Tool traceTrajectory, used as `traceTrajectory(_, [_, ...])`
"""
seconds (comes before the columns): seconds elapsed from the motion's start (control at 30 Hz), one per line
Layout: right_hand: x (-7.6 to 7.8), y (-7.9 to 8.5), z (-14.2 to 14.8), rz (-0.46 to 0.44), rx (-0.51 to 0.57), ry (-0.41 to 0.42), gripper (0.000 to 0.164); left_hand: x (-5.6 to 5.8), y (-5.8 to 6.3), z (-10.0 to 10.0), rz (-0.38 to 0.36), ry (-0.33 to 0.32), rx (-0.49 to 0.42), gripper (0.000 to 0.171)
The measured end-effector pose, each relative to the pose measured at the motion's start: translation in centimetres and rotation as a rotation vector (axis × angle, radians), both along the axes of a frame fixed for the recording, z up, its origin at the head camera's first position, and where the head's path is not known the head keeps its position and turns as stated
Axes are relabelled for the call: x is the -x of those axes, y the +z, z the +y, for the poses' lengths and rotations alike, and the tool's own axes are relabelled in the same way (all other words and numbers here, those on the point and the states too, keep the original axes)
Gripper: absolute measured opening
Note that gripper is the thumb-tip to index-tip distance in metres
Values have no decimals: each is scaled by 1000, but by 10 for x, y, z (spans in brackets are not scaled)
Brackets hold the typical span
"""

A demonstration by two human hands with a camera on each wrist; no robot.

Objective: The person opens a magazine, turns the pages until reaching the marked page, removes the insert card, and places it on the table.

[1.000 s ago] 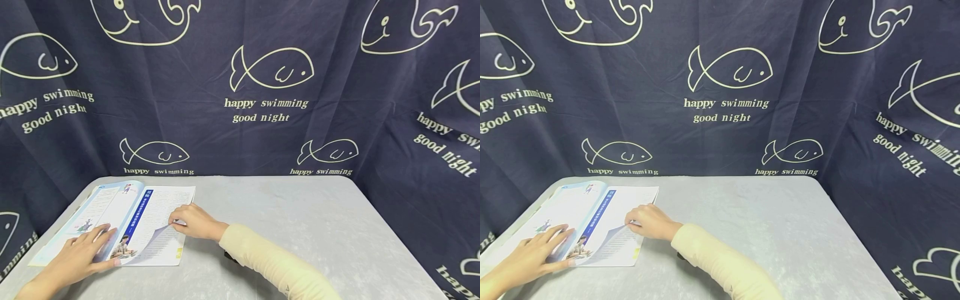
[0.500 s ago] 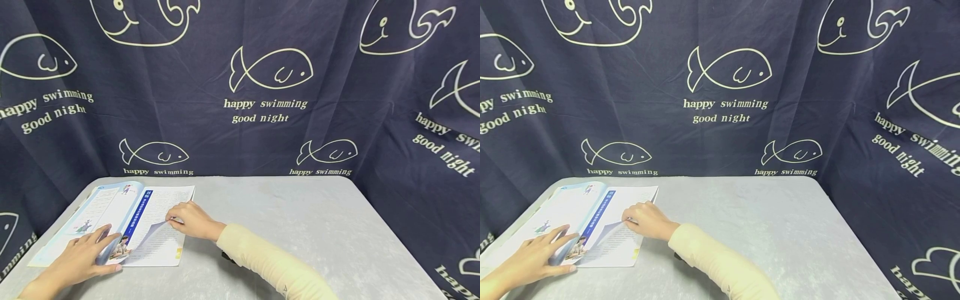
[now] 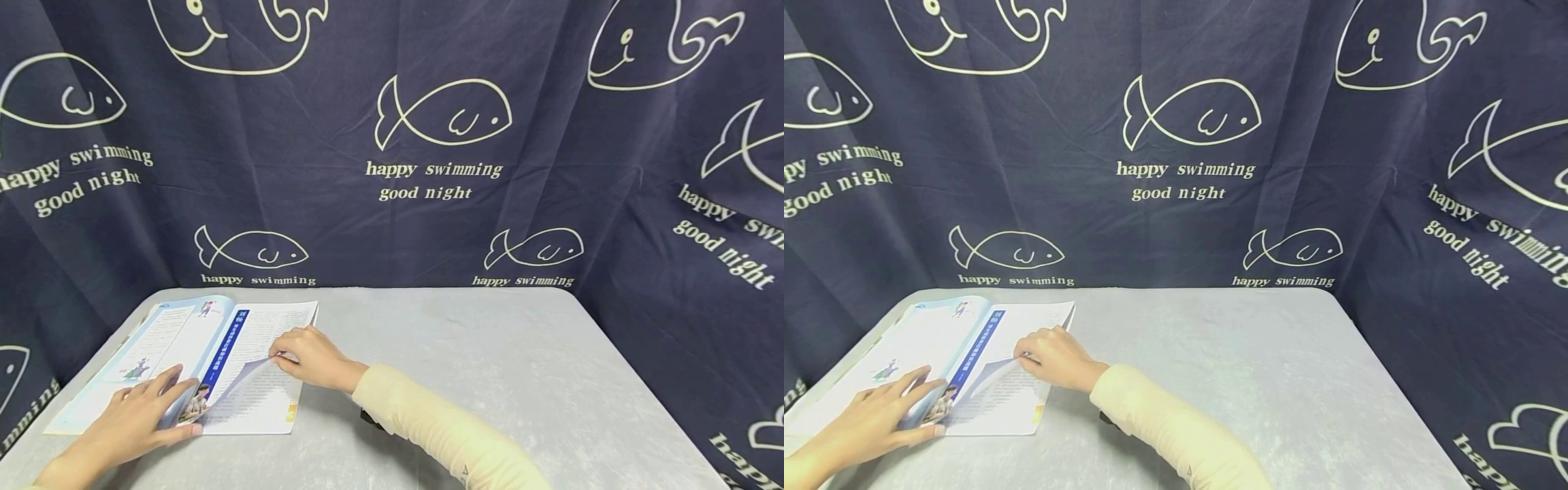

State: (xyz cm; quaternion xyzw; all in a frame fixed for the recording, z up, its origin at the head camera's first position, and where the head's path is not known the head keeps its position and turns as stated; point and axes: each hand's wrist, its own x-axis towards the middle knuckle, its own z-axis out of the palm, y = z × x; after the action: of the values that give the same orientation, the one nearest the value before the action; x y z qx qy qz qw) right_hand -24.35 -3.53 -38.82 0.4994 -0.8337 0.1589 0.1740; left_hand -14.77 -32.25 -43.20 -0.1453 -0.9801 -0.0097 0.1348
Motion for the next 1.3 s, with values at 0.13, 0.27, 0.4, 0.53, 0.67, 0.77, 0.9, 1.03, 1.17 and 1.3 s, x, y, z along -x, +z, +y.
traceTrajectory(0.13, [-1,1,1,2,-1,0,10,0,0,-1,0,0,-1,71])
traceTrajectory(0.27, [-1,0,3,4,-4,0,10,1,1,-2,-3,8,3,69])
traceTrajectory(0.4, [-1,-1,5,-5,-16,-14,11,1,3,-2,11,10,6,67])
traceTrajectory(0.53, [-2,0,7,-19,-21,-40,14,2,4,-2,39,4,12,66])
traceTrajectory(0.67, [-2,-1,9,-5,9,-60,18,2,5,-3,70,1,18,66])
traceTrajectory(0.77, [-1,-2,10,11,45,-62,21,3,5,-4,98,-6,13,66])
traceTrajectory(0.9, [1,-3,11,14,67,-66,25,3,6,-4,132,-18,0,67])
traceTrajectory(1.03, [2,-3,13,4,54,-75,28,4,8,-5,171,-37,-4,68])
traceTrajectory(1.17, [3,-4,15,-17,14,-70,30,6,8,-7,240,-68,-7,70])
traceTrajectory(1.3, [3,-6,16,-53,-49,-53,31,7,10,-8,273,-65,-21,76])
